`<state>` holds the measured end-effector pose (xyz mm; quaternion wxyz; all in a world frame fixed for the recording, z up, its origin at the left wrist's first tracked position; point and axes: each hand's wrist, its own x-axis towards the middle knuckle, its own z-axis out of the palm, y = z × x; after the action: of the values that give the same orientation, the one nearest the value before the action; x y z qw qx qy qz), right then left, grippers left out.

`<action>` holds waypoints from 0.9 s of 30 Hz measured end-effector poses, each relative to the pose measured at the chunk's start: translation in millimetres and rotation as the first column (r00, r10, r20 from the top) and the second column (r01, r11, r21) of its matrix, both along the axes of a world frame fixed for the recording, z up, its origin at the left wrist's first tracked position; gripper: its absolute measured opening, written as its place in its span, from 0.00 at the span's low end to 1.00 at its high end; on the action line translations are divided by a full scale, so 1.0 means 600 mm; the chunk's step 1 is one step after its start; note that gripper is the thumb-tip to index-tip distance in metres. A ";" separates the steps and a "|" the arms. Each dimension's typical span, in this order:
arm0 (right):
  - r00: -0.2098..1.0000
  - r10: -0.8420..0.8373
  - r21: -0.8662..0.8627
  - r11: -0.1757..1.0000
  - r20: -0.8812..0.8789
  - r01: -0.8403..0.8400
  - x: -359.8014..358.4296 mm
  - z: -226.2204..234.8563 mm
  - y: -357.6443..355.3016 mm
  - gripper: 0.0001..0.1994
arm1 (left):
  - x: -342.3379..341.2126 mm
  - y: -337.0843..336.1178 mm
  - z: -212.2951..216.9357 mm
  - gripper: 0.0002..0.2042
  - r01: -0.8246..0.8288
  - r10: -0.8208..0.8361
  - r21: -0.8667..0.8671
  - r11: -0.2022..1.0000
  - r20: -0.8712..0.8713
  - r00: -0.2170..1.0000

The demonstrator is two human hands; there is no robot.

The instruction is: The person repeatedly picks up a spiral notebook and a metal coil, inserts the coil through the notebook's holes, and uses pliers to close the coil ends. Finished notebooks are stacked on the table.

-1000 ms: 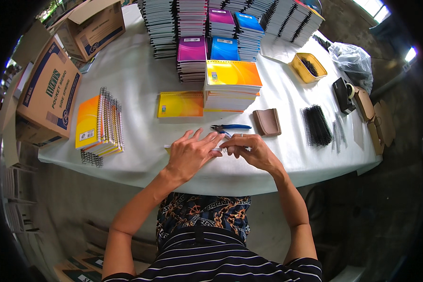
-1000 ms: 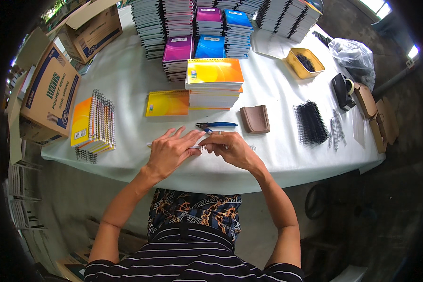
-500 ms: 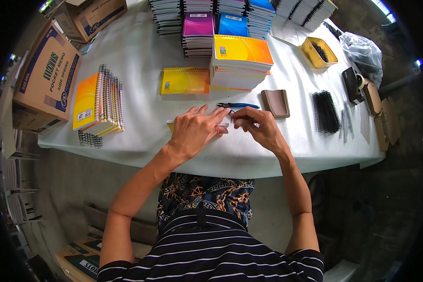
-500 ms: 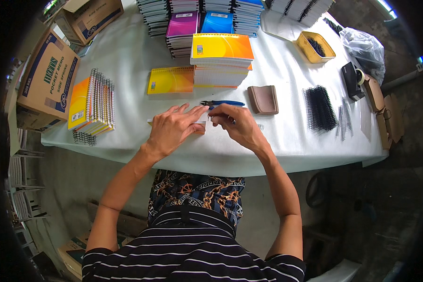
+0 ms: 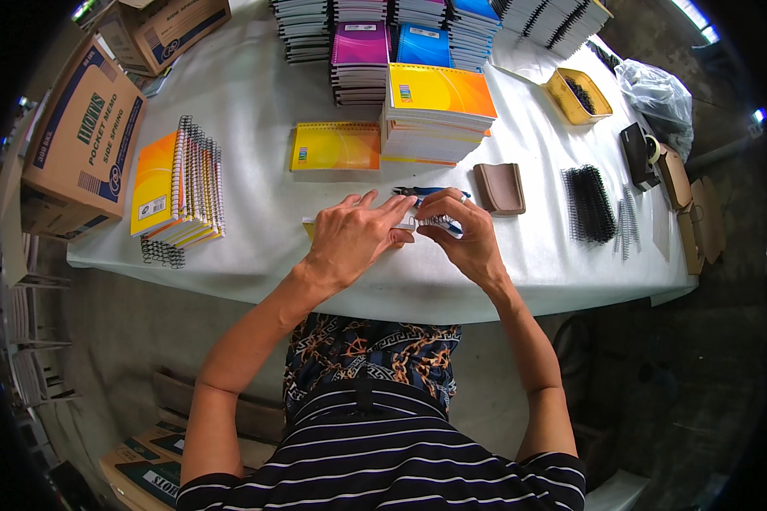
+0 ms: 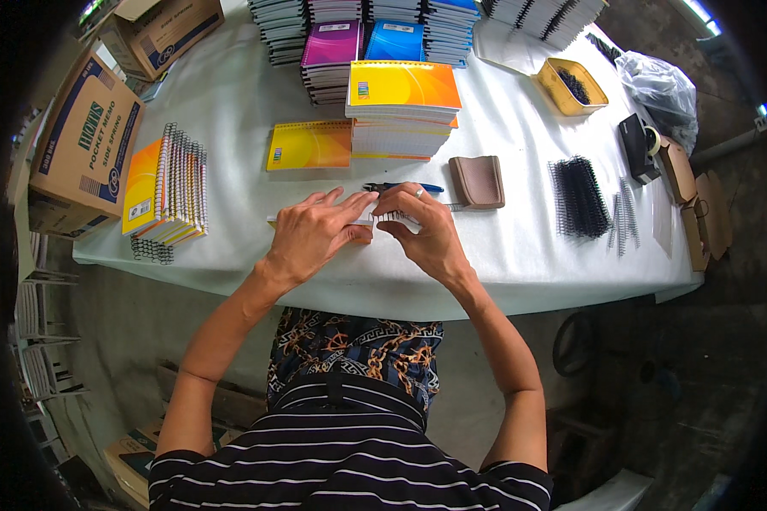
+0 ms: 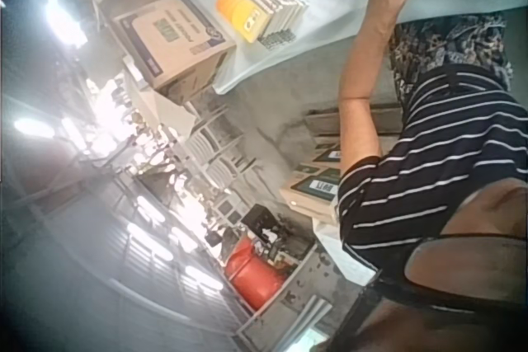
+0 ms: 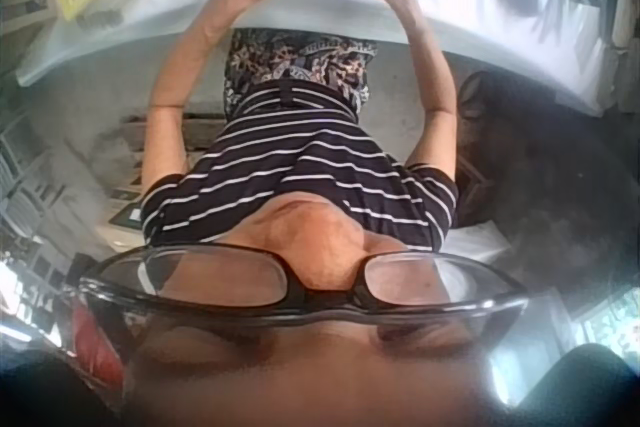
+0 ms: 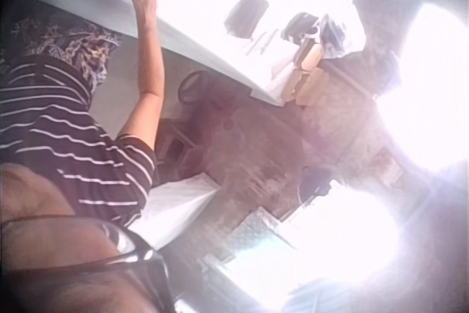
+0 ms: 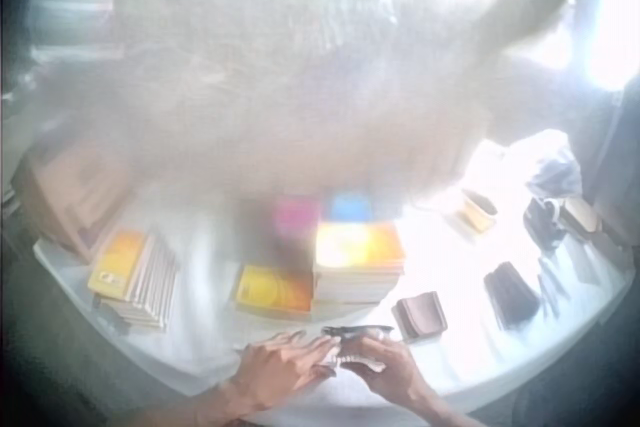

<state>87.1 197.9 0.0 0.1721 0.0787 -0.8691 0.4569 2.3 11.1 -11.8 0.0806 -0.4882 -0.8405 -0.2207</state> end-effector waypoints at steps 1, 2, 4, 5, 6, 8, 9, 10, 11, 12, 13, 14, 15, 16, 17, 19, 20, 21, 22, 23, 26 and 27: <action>1.000 -0.001 -0.007 1.000 0.002 0.001 0.002 -0.001 0.000 0.12 | -0.001 -0.001 -0.001 0.27 0.002 -0.002 0.002 1.000 -0.002 1.000; 1.000 0.010 -0.010 1.000 -0.002 -0.010 0.005 -0.003 0.000 0.12 | 0.000 0.000 0.000 0.27 -0.001 0.001 -0.001 1.000 0.007 1.000; 0.999 0.031 -0.016 0.999 -0.012 -0.031 0.010 -0.007 0.002 0.11 | 0.001 0.001 0.005 0.27 -0.007 0.007 -0.007 1.000 0.024 1.000; 0.999 0.035 -0.032 0.999 0.040 -0.033 0.012 -0.006 0.001 0.11 | 0.001 0.001 0.006 0.27 -0.011 0.011 -0.009 1.000 0.031 0.999; 0.995 0.038 -0.048 0.998 0.091 -0.034 0.013 -0.004 0.001 0.11 | 0.001 0.000 0.007 0.27 -0.014 0.014 -0.012 1.000 0.038 0.999; 0.983 0.023 -0.014 1.000 0.184 -0.021 0.017 0.004 -0.003 0.12 | 0.001 -0.001 0.005 0.27 -0.024 0.025 -0.022 0.999 0.038 0.999; 0.974 0.001 0.037 0.999 0.225 -0.009 0.019 0.013 -0.007 0.13 | 0.001 -0.001 0.002 0.27 -0.032 0.033 -0.031 0.999 0.031 0.999; 0.964 -0.023 0.089 0.996 0.265 0.000 0.021 0.017 -0.010 0.13 | 0.001 -0.002 0.001 0.27 -0.039 0.040 -0.039 0.998 0.024 0.999; 0.967 -0.058 0.175 0.984 0.248 0.015 0.023 0.016 -0.010 0.14 | 0.002 -0.001 0.003 0.27 -0.032 0.032 -0.025 0.999 0.020 0.999; 0.969 -0.092 0.260 0.965 0.230 0.031 0.025 0.014 -0.009 0.15 | 0.004 0.001 0.008 0.27 -0.024 0.025 -0.010 1.000 0.017 1.000; 0.970 -0.125 0.343 0.938 0.208 0.047 0.027 0.013 -0.009 0.16 | 0.005 0.003 0.010 0.27 -0.017 0.016 0.005 1.000 0.013 1.000; 0.982 -0.095 0.394 0.919 0.163 0.023 0.027 0.013 -0.009 0.15 | 0.005 0.003 0.009 0.27 -0.005 0.005 0.013 1.000 -0.009 1.000; 0.991 -0.062 0.446 0.895 0.120 0.002 0.027 0.014 -0.008 0.15 | 0.004 0.004 0.006 0.27 0.007 -0.006 0.020 1.000 -0.032 0.999; 0.997 -0.027 0.497 0.868 0.078 -0.016 0.027 0.015 -0.008 0.14 | 0.004 0.004 0.004 0.27 0.019 -0.018 0.028 0.999 -0.054 0.998; 0.999 0.009 0.550 0.835 0.037 -0.028 0.025 0.024 -0.012 0.14 | 0.004 0.003 0.005 0.26 0.022 -0.022 -0.003 1.000 -0.064 0.998; 0.887 -0.070 0.412 0.900 0.456 -0.141 0.020 0.048 -0.026 0.12 | 0.004 -0.004 0.007 0.25 0.025 -0.030 -0.065 0.998 -0.083 0.996; 0.831 -0.026 0.306 0.936 0.556 -0.175 0.018 0.055 -0.021 0.12 | 0.003 -0.007 0.020 0.25 0.035 -0.029 -0.176 0.984 0.034 0.999; 0.763 0.013 0.202 0.961 0.646 -0.187 0.015 0.062 -0.015 0.12 | 0.001 -0.011 0.041 0.24 0.060 -0.018 -0.281 0.958 0.150 0.988; 0.757 0.119 0.069 0.975 0.643 -0.212 0.012 0.059 0.018 0.12 | -0.001 -0.016 0.051 0.24 0.096 0.008 -0.381 0.920 0.262 0.965; 0.748 0.228 -0.063 0.968 0.624 -0.243 0.007 0.055 0.055 0.13 | -0.004 -0.022 0.052 0.23 0.134 -0.042 -0.349 0.928 0.257 0.966; 0.975 -0.085 0.671 0.738 0.207 -0.078 -0.003 0.019 0.188 0.24 | -0.003 -0.033 0.041 0.23 0.242 -0.177 -0.264 0.934 0.247 0.953; 0.961 -0.146 0.726 0.684 0.233 -0.072 -0.008 0.015 0.211 0.26 | -0.004 -0.034 0.035 0.23 0.260 -0.203 -0.236 0.936 0.241 0.949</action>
<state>82.3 324.4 9.3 0.0146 0.0591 -0.9952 0.0765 -0.3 -9.0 9.3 -0.1025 -0.5643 -0.8024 -0.1651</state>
